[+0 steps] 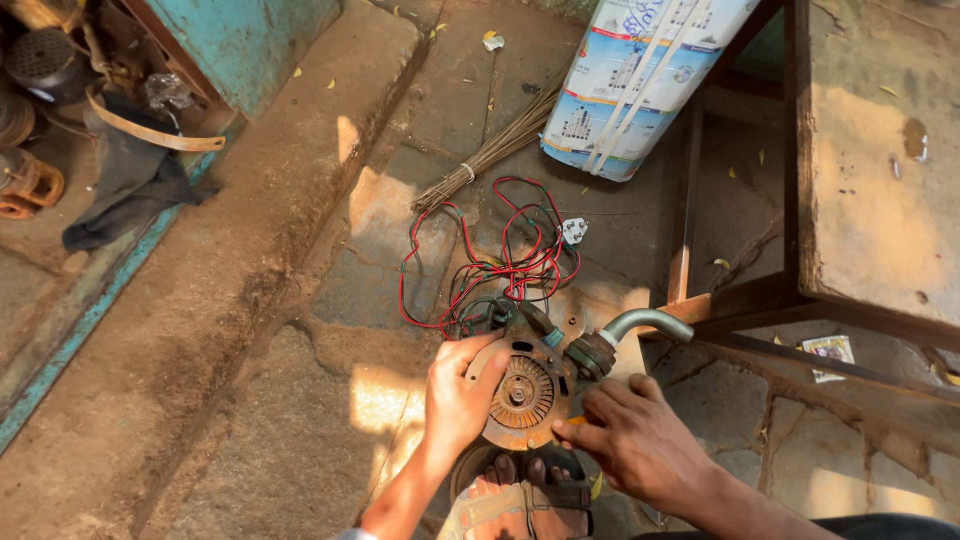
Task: The person uses a yellow-handled screwdriver to loosen and remove screws from the end cap of a small electric motor. They then detach the end cap from the motor housing, exposing the internal rotor and stator components.
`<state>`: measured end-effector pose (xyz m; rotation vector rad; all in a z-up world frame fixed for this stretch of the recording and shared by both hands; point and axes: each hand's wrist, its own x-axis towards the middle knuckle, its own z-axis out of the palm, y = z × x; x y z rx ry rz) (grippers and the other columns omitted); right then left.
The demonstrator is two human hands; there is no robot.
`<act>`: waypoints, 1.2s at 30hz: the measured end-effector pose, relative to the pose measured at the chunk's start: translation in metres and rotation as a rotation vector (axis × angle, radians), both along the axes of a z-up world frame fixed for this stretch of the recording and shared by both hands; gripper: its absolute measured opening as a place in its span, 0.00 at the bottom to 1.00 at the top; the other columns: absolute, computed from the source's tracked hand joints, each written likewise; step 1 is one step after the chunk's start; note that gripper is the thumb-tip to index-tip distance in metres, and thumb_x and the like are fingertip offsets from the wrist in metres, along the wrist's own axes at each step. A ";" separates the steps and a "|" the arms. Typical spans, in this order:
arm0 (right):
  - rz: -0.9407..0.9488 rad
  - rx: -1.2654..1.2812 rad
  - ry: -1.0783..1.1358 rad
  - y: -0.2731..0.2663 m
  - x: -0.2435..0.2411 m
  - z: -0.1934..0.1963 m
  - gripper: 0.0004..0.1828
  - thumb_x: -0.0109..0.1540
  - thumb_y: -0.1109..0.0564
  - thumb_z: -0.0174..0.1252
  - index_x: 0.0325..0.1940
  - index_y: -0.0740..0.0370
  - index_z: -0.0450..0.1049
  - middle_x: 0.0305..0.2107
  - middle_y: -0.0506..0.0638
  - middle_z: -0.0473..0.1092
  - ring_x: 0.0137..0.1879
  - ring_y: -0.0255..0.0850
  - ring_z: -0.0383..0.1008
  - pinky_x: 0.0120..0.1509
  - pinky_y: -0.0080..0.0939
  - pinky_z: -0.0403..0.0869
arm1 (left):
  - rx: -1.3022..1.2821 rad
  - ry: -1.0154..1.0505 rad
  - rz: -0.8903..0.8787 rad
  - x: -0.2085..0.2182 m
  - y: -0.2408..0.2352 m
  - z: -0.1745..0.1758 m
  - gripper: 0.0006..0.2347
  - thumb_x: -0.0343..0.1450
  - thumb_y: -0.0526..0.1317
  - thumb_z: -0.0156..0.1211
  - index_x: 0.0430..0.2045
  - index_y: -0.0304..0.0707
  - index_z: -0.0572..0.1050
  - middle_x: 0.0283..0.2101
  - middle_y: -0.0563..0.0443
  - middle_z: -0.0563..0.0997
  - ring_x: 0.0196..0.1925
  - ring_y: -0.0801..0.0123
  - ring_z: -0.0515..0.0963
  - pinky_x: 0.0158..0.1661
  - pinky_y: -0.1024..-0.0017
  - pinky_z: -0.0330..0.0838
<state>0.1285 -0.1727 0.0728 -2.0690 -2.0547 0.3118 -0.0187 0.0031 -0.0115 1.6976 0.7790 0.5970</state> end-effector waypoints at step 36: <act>-0.156 -0.048 -0.004 -0.013 -0.009 -0.010 0.21 0.56 0.52 0.64 0.54 0.44 0.82 0.28 0.47 0.66 0.35 0.42 0.67 0.41 0.48 0.61 | 0.101 -0.120 -0.064 -0.029 -0.036 -0.017 0.33 0.57 0.35 0.79 0.57 0.32 0.69 0.51 0.40 0.76 0.53 0.47 0.75 0.55 0.58 0.70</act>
